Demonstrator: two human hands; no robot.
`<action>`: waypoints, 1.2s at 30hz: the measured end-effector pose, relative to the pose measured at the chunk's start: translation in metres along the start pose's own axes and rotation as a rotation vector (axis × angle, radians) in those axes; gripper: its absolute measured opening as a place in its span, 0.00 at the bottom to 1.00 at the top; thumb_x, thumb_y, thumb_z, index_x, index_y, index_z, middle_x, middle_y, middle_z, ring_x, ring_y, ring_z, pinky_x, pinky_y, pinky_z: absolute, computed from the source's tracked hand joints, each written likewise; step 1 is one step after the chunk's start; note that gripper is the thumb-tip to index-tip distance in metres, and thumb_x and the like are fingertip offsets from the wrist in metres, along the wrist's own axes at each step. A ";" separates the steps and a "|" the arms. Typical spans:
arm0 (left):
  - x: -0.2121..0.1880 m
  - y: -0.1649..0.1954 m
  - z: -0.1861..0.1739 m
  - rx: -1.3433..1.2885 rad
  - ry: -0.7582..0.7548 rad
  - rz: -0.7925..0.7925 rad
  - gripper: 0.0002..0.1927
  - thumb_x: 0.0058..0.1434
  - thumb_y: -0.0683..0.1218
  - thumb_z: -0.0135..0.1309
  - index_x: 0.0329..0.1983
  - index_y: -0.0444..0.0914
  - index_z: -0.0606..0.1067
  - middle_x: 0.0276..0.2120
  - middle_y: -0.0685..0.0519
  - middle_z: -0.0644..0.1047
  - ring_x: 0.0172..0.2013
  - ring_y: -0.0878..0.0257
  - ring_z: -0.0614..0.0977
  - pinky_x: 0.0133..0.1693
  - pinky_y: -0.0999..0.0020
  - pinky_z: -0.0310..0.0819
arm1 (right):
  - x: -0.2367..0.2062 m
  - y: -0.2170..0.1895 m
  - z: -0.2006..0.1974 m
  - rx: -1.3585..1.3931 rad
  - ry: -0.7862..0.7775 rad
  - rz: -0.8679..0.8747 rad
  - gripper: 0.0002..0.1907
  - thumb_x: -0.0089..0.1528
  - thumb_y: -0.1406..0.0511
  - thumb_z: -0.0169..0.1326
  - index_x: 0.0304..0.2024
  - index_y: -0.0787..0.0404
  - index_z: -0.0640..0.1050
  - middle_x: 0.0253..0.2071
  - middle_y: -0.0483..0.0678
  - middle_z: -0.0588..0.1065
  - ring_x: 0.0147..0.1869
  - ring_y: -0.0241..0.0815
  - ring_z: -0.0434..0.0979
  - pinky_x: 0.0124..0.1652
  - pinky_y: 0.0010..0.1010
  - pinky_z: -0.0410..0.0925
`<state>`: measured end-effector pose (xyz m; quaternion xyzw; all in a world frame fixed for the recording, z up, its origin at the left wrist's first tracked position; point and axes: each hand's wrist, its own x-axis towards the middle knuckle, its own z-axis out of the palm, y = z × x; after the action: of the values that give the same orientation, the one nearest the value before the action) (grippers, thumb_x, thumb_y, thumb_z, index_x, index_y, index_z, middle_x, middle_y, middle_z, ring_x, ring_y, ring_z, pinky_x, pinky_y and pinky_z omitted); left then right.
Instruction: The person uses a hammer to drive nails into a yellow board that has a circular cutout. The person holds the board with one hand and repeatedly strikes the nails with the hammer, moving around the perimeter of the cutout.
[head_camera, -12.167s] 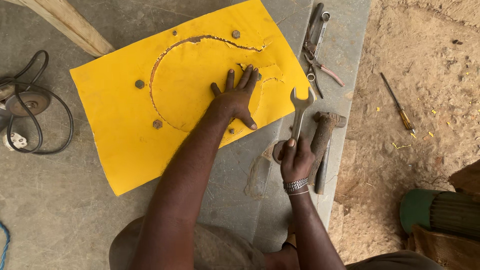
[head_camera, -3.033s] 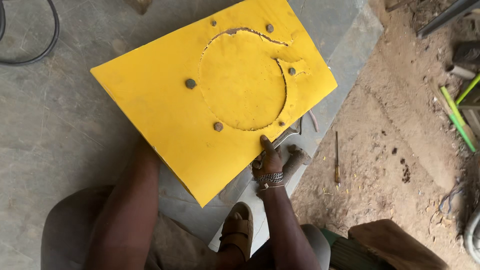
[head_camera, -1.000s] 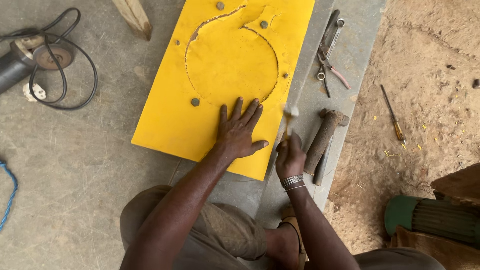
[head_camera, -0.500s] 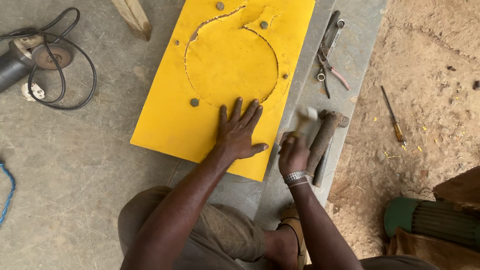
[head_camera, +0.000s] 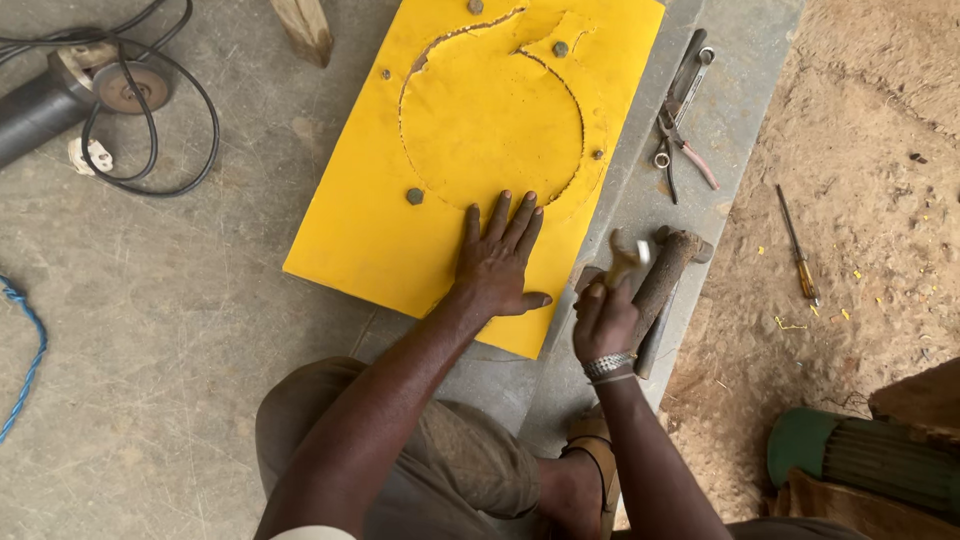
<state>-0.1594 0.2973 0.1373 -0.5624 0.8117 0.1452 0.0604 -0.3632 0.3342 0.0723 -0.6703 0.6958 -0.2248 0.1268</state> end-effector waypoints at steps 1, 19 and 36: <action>0.000 0.000 0.000 -0.009 -0.001 0.001 0.68 0.50 0.79 0.53 0.78 0.39 0.37 0.78 0.48 0.32 0.75 0.45 0.34 0.68 0.30 0.31 | -0.002 -0.001 0.001 -0.100 -0.031 0.052 0.11 0.68 0.64 0.46 0.47 0.64 0.74 0.24 0.53 0.77 0.22 0.44 0.78 0.19 0.33 0.73; -0.004 -0.006 -0.002 0.020 0.006 0.010 0.59 0.58 0.67 0.56 0.79 0.40 0.36 0.78 0.50 0.31 0.76 0.44 0.35 0.68 0.31 0.35 | -0.021 -0.012 0.002 -0.170 -0.250 0.127 0.12 0.74 0.61 0.42 0.48 0.61 0.73 0.25 0.57 0.79 0.24 0.56 0.80 0.26 0.46 0.73; -0.016 -0.024 0.015 -0.128 0.168 0.052 0.47 0.62 0.66 0.53 0.79 0.49 0.48 0.78 0.53 0.32 0.75 0.38 0.33 0.68 0.28 0.29 | -0.042 -0.044 -0.051 0.832 -0.119 0.034 0.23 0.73 0.64 0.41 0.69 0.67 0.63 0.22 0.47 0.72 0.18 0.35 0.71 0.18 0.29 0.69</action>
<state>-0.1325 0.3090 0.1229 -0.5543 0.8172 0.1506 -0.0479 -0.3462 0.3832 0.1328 -0.5621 0.5482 -0.4452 0.4305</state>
